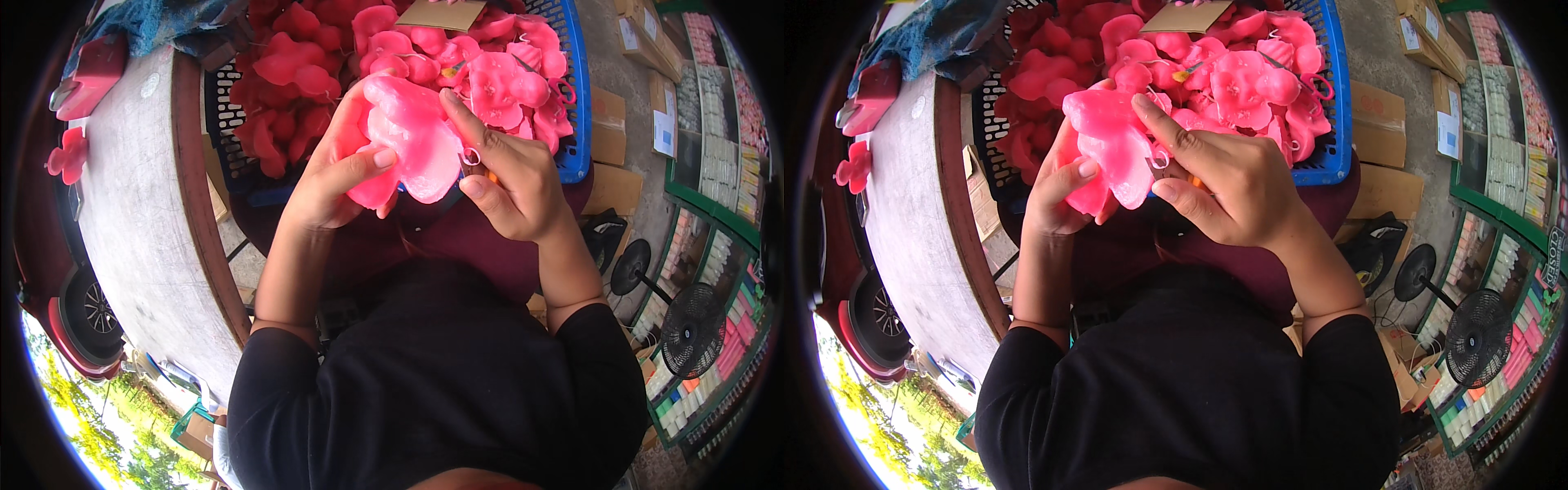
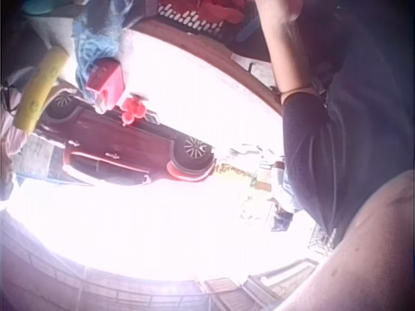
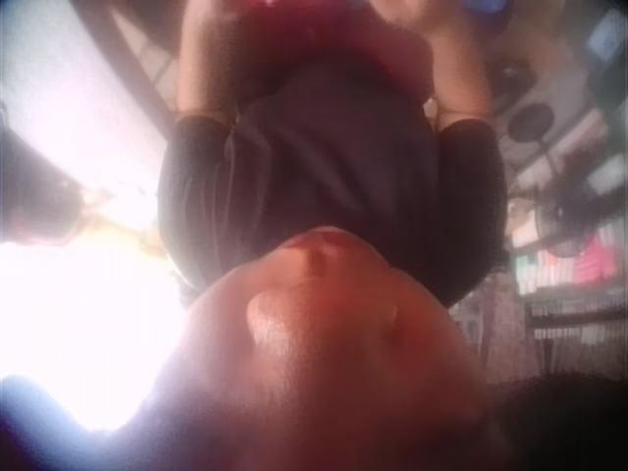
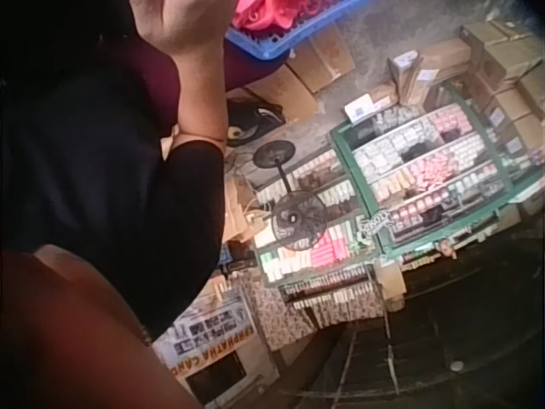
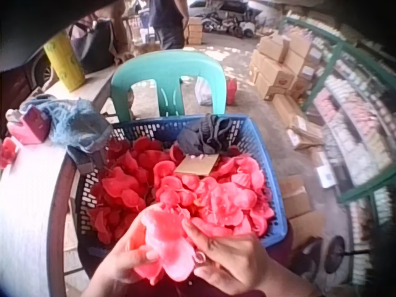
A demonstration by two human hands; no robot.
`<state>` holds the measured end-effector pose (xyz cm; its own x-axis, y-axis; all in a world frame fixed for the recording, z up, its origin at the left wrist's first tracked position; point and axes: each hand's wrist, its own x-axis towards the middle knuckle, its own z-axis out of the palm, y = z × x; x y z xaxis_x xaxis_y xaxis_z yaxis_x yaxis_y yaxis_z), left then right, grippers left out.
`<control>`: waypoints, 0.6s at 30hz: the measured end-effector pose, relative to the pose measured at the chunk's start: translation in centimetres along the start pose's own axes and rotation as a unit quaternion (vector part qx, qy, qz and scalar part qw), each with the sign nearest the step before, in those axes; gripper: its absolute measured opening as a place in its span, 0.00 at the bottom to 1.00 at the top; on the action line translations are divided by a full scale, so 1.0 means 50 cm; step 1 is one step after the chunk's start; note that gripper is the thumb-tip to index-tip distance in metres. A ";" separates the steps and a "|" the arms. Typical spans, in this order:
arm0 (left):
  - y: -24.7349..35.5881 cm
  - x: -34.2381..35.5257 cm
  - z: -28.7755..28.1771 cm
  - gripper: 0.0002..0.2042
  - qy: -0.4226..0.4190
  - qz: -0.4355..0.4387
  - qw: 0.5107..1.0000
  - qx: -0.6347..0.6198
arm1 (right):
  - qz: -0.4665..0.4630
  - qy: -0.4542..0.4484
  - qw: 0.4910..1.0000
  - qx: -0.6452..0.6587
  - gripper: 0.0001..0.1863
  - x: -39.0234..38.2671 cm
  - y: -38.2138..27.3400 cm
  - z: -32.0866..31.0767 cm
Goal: The person trims the edges of pink flower-shaped candles using a small orange blade, then uses a thin white stick to adjust the wick. Finished candles are placed on a nearby table.
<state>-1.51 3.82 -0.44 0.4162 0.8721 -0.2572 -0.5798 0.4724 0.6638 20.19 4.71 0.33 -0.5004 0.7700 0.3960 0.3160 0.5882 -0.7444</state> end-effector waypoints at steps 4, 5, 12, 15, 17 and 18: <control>0.010 -0.002 0.000 0.40 -0.011 0.000 0.999 0.037 | 0.006 -0.026 1.000 0.005 0.31 -0.001 -0.009 -0.008; 0.012 -0.003 0.000 0.41 -0.010 0.001 0.999 0.048 | 0.007 -0.030 1.000 0.005 0.32 -0.001 -0.010 -0.009; 0.023 -0.001 -0.022 0.41 -0.070 -0.002 0.993 0.094 | 0.017 -0.073 0.997 0.000 0.34 -0.004 -0.017 -0.020; 0.022 0.000 -0.023 0.42 -0.077 0.014 0.987 0.144 | 0.018 -0.088 0.996 0.002 0.34 -0.008 -0.012 -0.021; 0.012 -0.001 -0.016 0.43 -0.077 0.038 0.984 0.154 | 0.024 -0.095 0.995 0.012 0.35 -0.012 -0.006 -0.020; 0.013 0.001 -0.026 0.42 -0.093 0.012 0.982 0.161 | 0.032 -0.096 0.995 0.020 0.34 -0.015 -0.003 -0.021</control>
<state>-2.77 4.33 -0.94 0.5428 0.8305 -0.1251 -0.3524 0.3604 0.8637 21.38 4.31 0.71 -0.6259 0.7422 0.2397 0.3225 0.5261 -0.7869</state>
